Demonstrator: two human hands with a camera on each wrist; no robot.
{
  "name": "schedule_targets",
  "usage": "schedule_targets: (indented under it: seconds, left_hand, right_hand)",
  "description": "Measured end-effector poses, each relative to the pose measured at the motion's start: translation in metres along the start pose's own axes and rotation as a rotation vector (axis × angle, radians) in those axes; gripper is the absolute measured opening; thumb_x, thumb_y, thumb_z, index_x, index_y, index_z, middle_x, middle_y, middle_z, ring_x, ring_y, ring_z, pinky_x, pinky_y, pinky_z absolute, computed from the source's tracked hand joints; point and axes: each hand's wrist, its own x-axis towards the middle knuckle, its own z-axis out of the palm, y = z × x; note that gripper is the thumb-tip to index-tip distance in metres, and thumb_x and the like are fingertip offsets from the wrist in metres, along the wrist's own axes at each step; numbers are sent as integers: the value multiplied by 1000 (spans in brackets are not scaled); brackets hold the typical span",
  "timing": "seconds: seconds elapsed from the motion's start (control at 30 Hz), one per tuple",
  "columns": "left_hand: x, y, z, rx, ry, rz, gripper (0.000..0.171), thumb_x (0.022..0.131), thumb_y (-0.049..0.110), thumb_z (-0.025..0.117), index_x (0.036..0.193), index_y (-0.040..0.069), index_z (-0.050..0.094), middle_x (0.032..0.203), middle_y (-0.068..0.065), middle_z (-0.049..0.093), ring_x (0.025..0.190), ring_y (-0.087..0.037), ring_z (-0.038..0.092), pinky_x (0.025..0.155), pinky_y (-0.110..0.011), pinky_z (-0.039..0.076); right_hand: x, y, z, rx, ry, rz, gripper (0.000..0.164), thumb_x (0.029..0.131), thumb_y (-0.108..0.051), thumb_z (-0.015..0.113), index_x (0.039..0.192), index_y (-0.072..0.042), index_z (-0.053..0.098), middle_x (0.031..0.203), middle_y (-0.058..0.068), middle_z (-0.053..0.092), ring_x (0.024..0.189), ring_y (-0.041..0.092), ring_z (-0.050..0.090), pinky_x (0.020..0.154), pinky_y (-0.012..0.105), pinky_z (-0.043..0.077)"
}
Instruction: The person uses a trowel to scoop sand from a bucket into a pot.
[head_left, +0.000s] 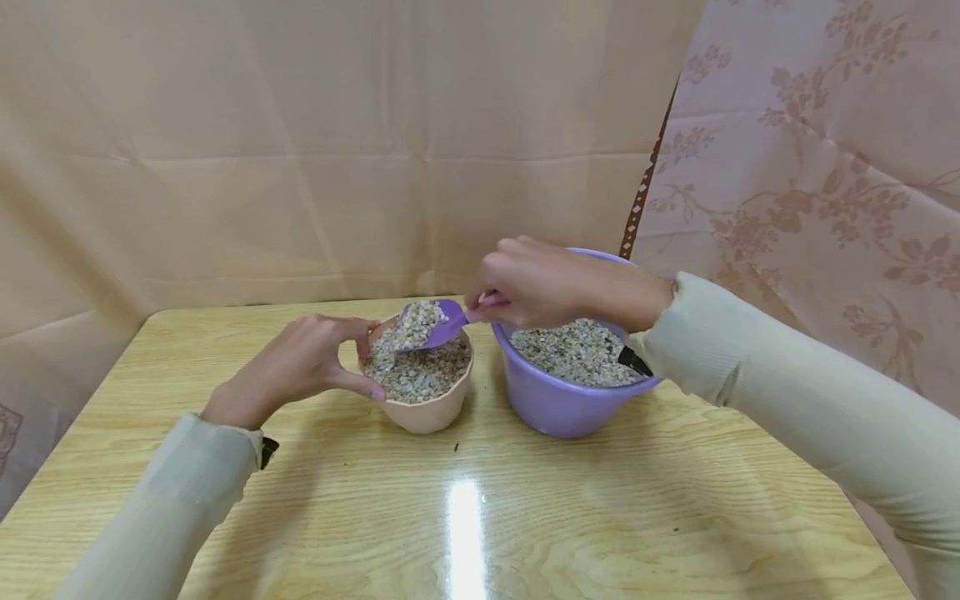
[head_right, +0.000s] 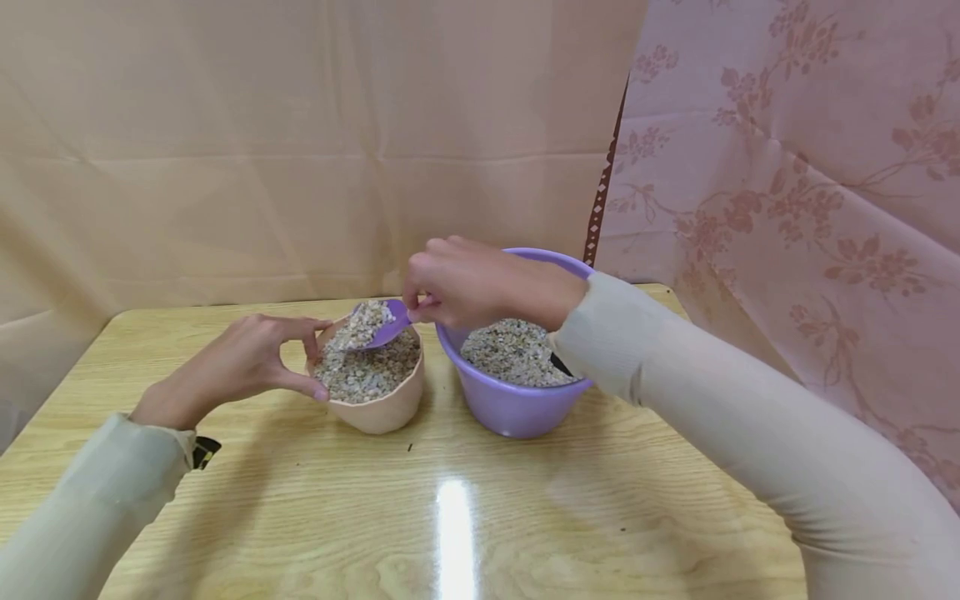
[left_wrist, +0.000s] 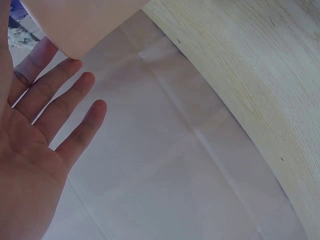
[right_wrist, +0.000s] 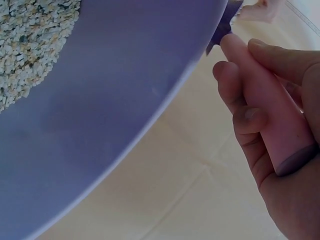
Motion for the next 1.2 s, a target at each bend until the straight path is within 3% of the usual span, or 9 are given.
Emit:
schedule_targets:
  seconds: [0.23, 0.47, 1.2]
  left_hand:
    - [0, 1, 0, 9, 5, 3, 46, 60, 64, 82, 74, 24, 63, 128, -12, 66, 54, -5, 24, 52, -27, 31]
    - [-1, 2, 0, -2, 2, -4, 47, 60, 64, 82, 75, 23, 63, 128, -11, 66, 54, -5, 21, 52, -27, 30]
    - [0, 3, 2, 22, 25, 8, 49, 59, 64, 83, 76, 23, 63, 123, -10, 69, 54, -7, 30, 53, -28, 33]
  right_hand:
    - [2, -5, -5, -6, -73, 51, 12, 92, -11, 69, 85, -15, 78, 68, -8, 64, 53, 7, 47, 51, 26, 37]
    - [5, -10, -16, -26, -155, 137, 8, 92, -14, 72, 94, -11, 79, 87, -1, 74, 72, 11, 67, 68, 28, 54]
    - [12, -24, -42, -90, -293, 183, 10, 89, -11, 70, 91, -13, 80, 89, 0, 74, 77, 16, 67, 72, 31, 54]
